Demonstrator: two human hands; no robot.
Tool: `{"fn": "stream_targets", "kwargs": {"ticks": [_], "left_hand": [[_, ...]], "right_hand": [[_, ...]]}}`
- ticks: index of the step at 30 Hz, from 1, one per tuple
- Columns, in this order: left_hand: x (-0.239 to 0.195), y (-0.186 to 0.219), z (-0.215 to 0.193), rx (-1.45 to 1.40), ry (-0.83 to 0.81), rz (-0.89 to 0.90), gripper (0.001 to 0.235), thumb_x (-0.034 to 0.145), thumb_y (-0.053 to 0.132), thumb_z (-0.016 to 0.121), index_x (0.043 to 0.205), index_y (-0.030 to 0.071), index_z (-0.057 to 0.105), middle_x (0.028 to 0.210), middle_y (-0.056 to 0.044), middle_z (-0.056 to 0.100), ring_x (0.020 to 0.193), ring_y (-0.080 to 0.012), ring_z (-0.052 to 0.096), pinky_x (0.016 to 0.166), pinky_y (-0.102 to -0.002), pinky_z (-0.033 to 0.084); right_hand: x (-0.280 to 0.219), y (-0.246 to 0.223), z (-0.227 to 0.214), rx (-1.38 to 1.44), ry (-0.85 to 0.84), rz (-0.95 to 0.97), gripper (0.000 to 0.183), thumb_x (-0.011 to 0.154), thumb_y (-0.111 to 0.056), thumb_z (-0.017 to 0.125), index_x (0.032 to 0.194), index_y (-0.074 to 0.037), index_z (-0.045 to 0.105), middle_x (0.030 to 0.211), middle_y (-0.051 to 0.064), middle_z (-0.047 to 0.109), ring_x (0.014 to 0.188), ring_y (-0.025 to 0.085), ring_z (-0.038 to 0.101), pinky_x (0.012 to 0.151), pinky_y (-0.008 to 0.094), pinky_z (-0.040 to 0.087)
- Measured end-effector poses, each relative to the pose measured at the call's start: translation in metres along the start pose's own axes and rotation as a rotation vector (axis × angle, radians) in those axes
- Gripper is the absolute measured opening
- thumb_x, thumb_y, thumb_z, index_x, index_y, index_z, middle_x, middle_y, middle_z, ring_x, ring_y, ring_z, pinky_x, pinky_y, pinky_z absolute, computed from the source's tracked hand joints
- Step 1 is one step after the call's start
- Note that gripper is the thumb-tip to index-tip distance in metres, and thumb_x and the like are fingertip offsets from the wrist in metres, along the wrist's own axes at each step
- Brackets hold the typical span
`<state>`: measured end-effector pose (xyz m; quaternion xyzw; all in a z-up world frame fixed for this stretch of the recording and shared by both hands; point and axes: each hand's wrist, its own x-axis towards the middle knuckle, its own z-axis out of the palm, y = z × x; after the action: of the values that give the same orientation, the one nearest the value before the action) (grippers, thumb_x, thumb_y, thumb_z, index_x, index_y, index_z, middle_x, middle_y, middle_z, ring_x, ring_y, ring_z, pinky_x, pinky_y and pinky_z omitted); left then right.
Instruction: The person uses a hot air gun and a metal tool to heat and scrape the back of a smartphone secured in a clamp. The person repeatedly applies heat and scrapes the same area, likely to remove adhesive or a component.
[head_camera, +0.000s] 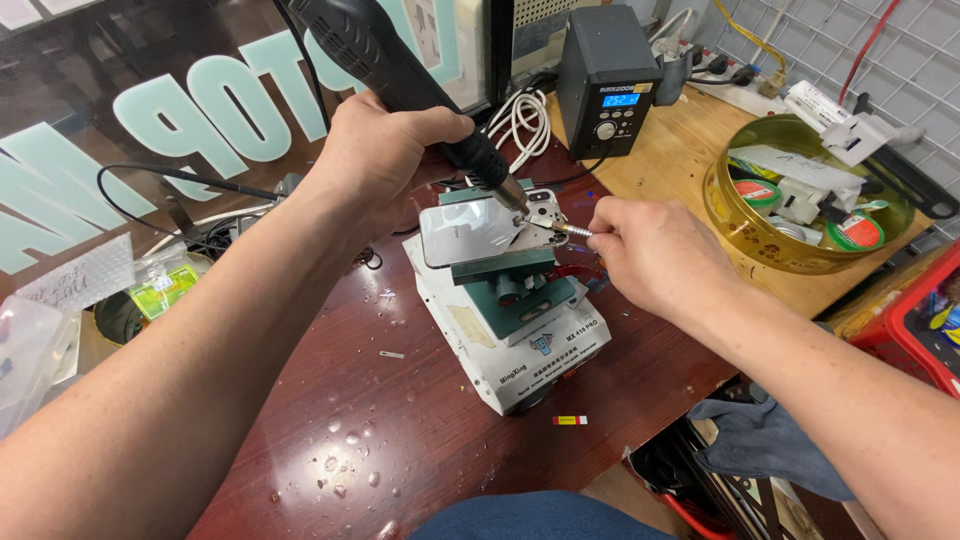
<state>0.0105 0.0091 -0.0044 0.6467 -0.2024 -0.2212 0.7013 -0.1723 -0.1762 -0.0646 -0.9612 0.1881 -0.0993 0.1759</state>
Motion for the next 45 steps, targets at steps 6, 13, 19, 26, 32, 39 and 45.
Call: {"fn": "stream_targets", "kwargs": {"ticks": [6,13,19,26,32,39,45], "left_hand": [[0.002,0.001,0.001,0.005,0.012,-0.009,0.030,0.080,-0.001,0.073,0.107,-0.008,0.061,0.102,-0.020,0.071,0.088,-0.0287,0.078,0.080,-0.038,0.070],[0.001,0.003,0.002,0.034,0.005,-0.003,0.031,0.081,0.001,0.073,0.108,-0.008,0.058,0.104,-0.019,0.070,0.092,-0.0278,0.079,0.084,-0.036,0.072],[-0.002,0.004,0.001,-0.002,-0.022,0.016,0.032,0.081,0.000,0.074,0.108,-0.008,0.059,0.103,-0.019,0.070,0.092,-0.0276,0.079,0.084,-0.036,0.071],[-0.004,0.005,-0.006,0.032,0.015,0.004,0.029,0.082,0.001,0.074,0.106,-0.007,0.058,0.101,-0.019,0.070,0.091,-0.0285,0.079,0.084,-0.036,0.071],[-0.001,0.002,-0.003,0.004,-0.012,0.011,0.029,0.082,0.001,0.073,0.106,-0.006,0.059,0.102,-0.017,0.070,0.092,-0.0278,0.078,0.084,-0.038,0.071],[0.000,0.000,-0.001,0.026,0.004,0.015,0.032,0.082,0.001,0.073,0.109,-0.007,0.056,0.104,-0.019,0.069,0.094,-0.0290,0.079,0.088,-0.038,0.071],[0.000,0.001,0.000,0.006,-0.007,0.002,0.034,0.082,0.000,0.073,0.109,-0.009,0.057,0.106,-0.020,0.069,0.093,-0.0291,0.079,0.087,-0.038,0.071]], "right_hand": [[0.005,0.007,0.000,0.173,-0.100,0.092,0.015,0.091,-0.021,0.070,0.098,-0.008,0.073,0.080,0.010,0.077,0.074,0.025,0.075,0.071,0.040,0.056],[0.010,0.014,0.006,0.341,-0.169,0.189,0.014,0.093,-0.018,0.070,0.091,-0.005,0.072,0.075,0.006,0.077,0.064,0.015,0.068,0.061,0.033,0.053],[0.005,0.010,0.005,0.490,-0.182,0.335,0.013,0.094,-0.017,0.069,0.094,-0.005,0.072,0.076,0.006,0.074,0.061,0.015,0.061,0.055,0.035,0.046],[0.007,0.013,-0.002,0.129,-0.092,0.136,0.016,0.090,-0.025,0.072,0.095,-0.010,0.075,0.081,0.007,0.079,0.072,0.023,0.075,0.071,0.039,0.056],[0.026,0.025,-0.003,0.079,-0.147,0.052,0.017,0.089,-0.025,0.074,0.096,-0.010,0.077,0.083,0.008,0.078,0.076,0.022,0.074,0.073,0.038,0.057],[0.037,0.035,-0.003,0.094,-0.147,-0.047,0.018,0.088,-0.025,0.075,0.099,-0.011,0.077,0.085,0.008,0.078,0.077,0.022,0.074,0.073,0.037,0.057],[0.037,0.037,0.002,0.098,-0.161,0.015,0.018,0.089,-0.025,0.075,0.098,-0.010,0.077,0.085,0.008,0.078,0.076,0.021,0.074,0.071,0.037,0.057]]}}
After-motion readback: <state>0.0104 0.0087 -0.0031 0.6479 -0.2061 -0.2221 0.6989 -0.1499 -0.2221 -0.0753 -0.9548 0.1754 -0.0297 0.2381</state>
